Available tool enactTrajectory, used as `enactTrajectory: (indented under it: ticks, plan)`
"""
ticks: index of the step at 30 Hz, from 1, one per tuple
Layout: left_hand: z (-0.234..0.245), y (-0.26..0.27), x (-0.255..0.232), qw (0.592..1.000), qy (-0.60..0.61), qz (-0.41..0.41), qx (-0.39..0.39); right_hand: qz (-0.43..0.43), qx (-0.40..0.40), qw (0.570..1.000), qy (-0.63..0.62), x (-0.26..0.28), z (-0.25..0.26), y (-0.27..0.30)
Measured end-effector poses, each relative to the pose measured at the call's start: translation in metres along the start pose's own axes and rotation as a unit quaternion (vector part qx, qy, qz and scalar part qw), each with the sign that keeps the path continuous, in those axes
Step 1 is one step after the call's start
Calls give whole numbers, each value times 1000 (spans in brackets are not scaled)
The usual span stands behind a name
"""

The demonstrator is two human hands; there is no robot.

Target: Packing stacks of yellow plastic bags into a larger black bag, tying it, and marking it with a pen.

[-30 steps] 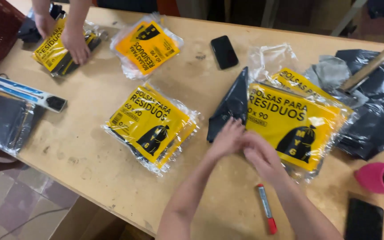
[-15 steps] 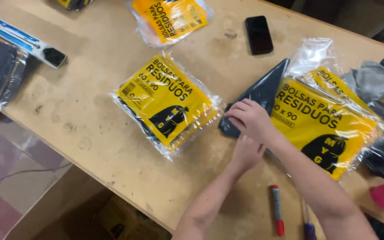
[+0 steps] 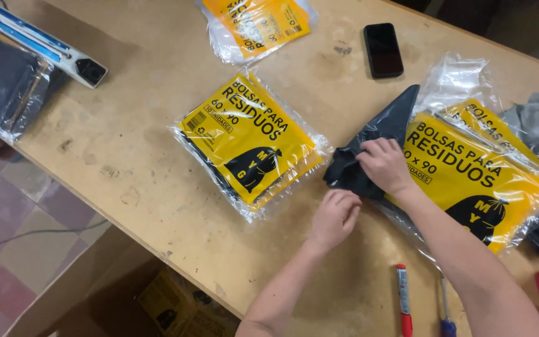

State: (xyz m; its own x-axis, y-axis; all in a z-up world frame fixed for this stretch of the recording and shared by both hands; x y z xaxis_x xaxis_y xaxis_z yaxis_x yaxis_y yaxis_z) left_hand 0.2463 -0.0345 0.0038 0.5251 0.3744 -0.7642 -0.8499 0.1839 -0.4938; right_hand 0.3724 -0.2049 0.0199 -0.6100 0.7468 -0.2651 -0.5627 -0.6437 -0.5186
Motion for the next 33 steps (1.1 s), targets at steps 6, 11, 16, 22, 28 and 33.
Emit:
enactTrajectory:
  ticks: [6, 11, 16, 22, 28, 33]
  plan:
    - [14, -42, 16, 997, 61, 21, -45, -209, -40, 972, -103, -47, 36, 18]
    - [1, -90, -10, 972, 11, 127, 199, -218, -73, 952, -201, -70, 146, -33]
    - [-12, -101, -24, 961, 23, 191, 197, -268, -85, 940, -192, -91, 186, -55]
    - [-18, -106, -57, 951, 31, 225, 209, -220, -131, 951, -172, -107, 207, -74]
    - [-42, -98, -67, 966, 56, 190, 165, -188, -175, 957, -134, -123, 222, -93]
    - [-55, -93, -69, 957, 60, 224, 173, -164, -225, 948, -152, -127, 243, -112]
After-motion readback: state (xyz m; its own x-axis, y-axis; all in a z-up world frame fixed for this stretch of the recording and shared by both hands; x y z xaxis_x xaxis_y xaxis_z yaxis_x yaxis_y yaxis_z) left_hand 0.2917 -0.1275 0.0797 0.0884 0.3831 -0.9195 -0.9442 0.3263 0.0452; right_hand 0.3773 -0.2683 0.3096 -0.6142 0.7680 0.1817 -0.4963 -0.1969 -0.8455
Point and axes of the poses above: each hand's wrist, its own y-axis away from the middle knuckle, its own z-axis out of the back of the hand, x = y × z, the point moved 1 cm from there along -y, towards the middle knuckle, and after that the axes turned 5 degrees about y, right-handed, at the moved point
